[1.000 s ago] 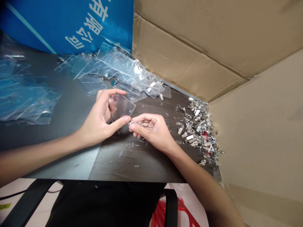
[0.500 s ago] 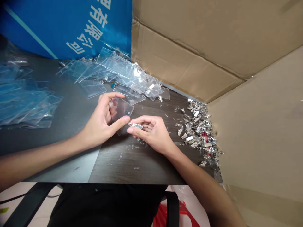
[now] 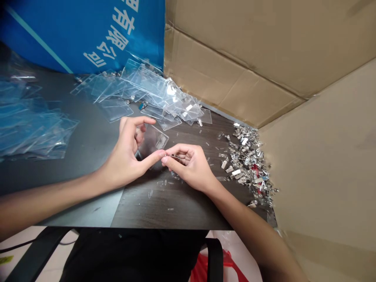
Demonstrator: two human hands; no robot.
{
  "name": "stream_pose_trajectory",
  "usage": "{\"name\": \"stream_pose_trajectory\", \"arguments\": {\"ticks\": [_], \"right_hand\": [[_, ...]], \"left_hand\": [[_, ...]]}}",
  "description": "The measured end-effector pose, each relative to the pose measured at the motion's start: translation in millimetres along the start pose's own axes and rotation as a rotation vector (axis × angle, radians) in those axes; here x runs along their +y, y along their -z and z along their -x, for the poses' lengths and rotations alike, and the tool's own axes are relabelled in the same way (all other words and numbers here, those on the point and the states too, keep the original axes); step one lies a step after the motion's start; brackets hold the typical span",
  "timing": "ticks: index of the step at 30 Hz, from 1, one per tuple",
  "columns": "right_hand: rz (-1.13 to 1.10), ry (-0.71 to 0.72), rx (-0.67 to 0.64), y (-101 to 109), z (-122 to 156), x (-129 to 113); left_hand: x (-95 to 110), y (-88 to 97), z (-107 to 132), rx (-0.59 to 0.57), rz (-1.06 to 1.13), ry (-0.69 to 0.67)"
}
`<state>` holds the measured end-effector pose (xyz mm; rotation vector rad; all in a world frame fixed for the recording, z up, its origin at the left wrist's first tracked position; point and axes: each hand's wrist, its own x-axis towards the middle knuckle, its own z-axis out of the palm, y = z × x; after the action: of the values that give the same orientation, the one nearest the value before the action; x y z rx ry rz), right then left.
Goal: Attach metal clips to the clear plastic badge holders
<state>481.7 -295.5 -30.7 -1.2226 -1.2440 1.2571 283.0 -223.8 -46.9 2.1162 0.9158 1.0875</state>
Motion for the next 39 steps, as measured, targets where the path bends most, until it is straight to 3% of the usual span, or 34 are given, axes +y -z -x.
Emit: {"name": "stream_pose_trajectory", "arguments": {"ticks": [6,11,17,20,25,30,34,39], "right_hand": [[0.024,0.007,-0.005,1.6,-0.5,-1.2],[0.058,0.023,0.047,2.6,-7.8,1.3],[0.034,0.135,0.241,13.9,-22.4,10.6],[-0.012,0.172,0.343,18.3,-27.9,13.2],[-0.117,0.109,0.311,14.9,-30.7,9.3],[0.012,0.103,0.243,10.0,-26.8,2.1],[0.054,0.101,0.203,6.3,-24.2,-0.4],[0.099,0.104,0.233,6.3,-23.0,-0.8]], "left_hand": [[1.9,2.7,2.1,-0.084,0.119,0.112],[-4.3,11.8,-11.1,-0.15,0.392,0.185],[-11.4,34.3,-45.4,-0.112,0.466,0.319],[-11.5,47.8,-71.8,0.031,0.459,0.35],[-13.0,70.6,-140.1,0.276,0.354,0.362],[-22.4,77.1,-195.3,0.355,0.159,0.364],[-34.3,75.6,-200.5,0.298,-0.103,0.343],[-42.6,93.6,-173.1,0.165,-0.416,0.26]]}}
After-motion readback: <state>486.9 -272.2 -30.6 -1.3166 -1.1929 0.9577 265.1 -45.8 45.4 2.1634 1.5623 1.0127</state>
